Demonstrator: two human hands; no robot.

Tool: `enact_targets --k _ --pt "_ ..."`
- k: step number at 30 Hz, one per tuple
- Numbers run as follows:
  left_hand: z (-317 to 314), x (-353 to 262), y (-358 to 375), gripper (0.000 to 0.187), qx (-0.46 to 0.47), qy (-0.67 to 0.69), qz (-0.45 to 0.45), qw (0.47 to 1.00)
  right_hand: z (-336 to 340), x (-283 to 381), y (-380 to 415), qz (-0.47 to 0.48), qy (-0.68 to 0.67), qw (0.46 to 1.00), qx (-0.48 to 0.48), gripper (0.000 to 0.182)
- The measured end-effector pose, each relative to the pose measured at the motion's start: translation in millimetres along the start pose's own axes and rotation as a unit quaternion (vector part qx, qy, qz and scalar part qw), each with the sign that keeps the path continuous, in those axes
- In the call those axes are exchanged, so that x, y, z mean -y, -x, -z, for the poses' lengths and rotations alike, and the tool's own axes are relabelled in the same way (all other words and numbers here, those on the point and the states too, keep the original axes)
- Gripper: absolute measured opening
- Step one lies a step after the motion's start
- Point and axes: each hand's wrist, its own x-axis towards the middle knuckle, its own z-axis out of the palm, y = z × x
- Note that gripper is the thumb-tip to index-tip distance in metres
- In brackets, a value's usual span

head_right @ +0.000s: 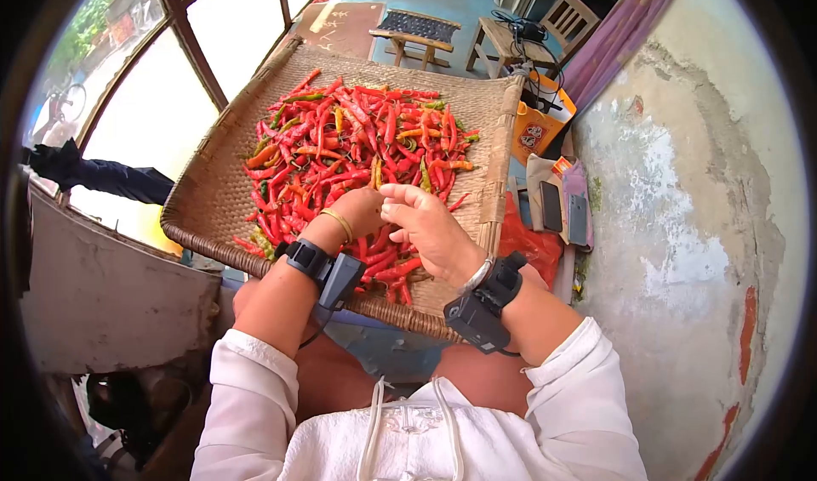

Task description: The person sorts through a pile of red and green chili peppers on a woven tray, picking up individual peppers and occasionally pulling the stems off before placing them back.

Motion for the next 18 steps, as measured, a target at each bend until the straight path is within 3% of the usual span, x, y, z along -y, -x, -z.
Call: enact_targets --k 3,6,7,8,9,10,12,14,16,17,18 --pt "19 -12 12 0.024 -0.038 0.004 -0.031 0.999 28 -14 -49 0.008 -0.083 0.995 -0.054 0.034" --pt "44 -12 22 0.027 -0.062 0.339 0.011 0.939 48 -22 -74 0.119 0.174 0.973 -0.094 0.028" --pt "55 -10 25 0.029 -0.086 0.380 0.026 0.921 58 -21 -77 0.116 0.167 0.975 -0.094 0.028" --pt "65 -6 28 0.032 -0.108 0.419 0.041 0.901 68 -21 -77 0.159 0.404 0.898 -0.068 0.029" --pt "68 2 28 0.037 -0.161 0.448 0.039 0.879 73 -21 -76 0.191 0.615 0.764 -0.037 0.030" --pt "72 7 26 0.043 -0.212 0.475 0.036 0.853 73 -21 -75 0.186 0.608 0.771 -0.038 0.030" --pt "78 5 23 0.059 -0.368 0.452 0.043 0.811 68 -15 -71 0.146 0.697 0.702 0.019 0.030" --pt "74 7 18 0.048 -0.387 0.322 0.105 0.857 65 -13 -72 0.144 0.701 0.698 0.023 0.027" --pt "54 21 9 0.045 -0.284 0.149 0.047 0.946 65 -15 -74 0.018 0.762 0.641 0.089 0.023" --pt "43 20 5 0.042 -0.265 0.038 0.013 0.963 64 -17 -75 0.017 0.760 0.644 0.088 0.023" --pt "33 19 3 0.039 -0.211 0.013 -0.005 0.977 62 -21 -76 -0.001 0.774 0.627 0.093 0.023"
